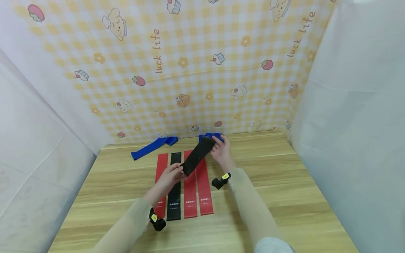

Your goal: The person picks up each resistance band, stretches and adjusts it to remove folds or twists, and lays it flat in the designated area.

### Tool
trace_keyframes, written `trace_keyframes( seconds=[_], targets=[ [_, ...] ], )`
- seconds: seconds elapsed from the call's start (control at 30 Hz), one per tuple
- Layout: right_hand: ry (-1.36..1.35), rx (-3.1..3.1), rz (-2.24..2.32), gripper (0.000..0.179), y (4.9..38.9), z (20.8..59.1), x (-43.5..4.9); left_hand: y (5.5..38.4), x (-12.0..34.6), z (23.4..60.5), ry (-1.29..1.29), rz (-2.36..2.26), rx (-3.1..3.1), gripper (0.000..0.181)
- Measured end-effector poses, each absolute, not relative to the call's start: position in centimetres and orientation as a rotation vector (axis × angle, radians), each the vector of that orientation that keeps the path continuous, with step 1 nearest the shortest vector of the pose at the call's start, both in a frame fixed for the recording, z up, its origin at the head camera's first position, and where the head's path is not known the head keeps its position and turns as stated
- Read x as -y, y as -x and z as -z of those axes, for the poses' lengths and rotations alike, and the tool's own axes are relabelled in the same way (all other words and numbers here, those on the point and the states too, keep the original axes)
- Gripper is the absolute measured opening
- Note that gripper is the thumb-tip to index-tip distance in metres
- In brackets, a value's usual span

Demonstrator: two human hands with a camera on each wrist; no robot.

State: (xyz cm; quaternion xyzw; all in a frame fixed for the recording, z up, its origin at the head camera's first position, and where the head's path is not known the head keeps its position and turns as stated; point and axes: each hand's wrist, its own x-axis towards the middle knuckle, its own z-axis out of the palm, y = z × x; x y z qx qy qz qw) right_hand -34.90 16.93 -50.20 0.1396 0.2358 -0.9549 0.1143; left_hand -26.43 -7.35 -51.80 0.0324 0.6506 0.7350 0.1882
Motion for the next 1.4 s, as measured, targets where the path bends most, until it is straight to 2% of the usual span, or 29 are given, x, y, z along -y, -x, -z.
trace_keyframes(
  seconds=[0.3,0.5,0.57,1.03,1.4],
  targets=[
    [-0.423,-0.797,2.782,0.057,33.0,50.9,-19.2,25.1,9.6,52.4,-0.032,-2.058,-1.855,0.02],
    [-0.433,-0.929,2.729,0.035,31.3,51.9,-21.4,24.6,11.2,52.9,-0.002,-2.052,-1.849,0.018],
    [-0.432,-1.007,2.703,0.033,30.8,52.3,-21.9,24.5,11.7,53.1,-0.008,-2.035,-1.852,0.018],
    [-0.435,-1.484,2.552,0.075,26.8,54.9,-22.7,23.8,13.8,53.6,0.018,-1.877,-2.017,0.022],
    [-0.271,-1.523,2.473,0.038,25.1,55.0,-23.7,24.3,15.7,53.2,0.032,-1.781,-2.186,0.022]
  ],
)
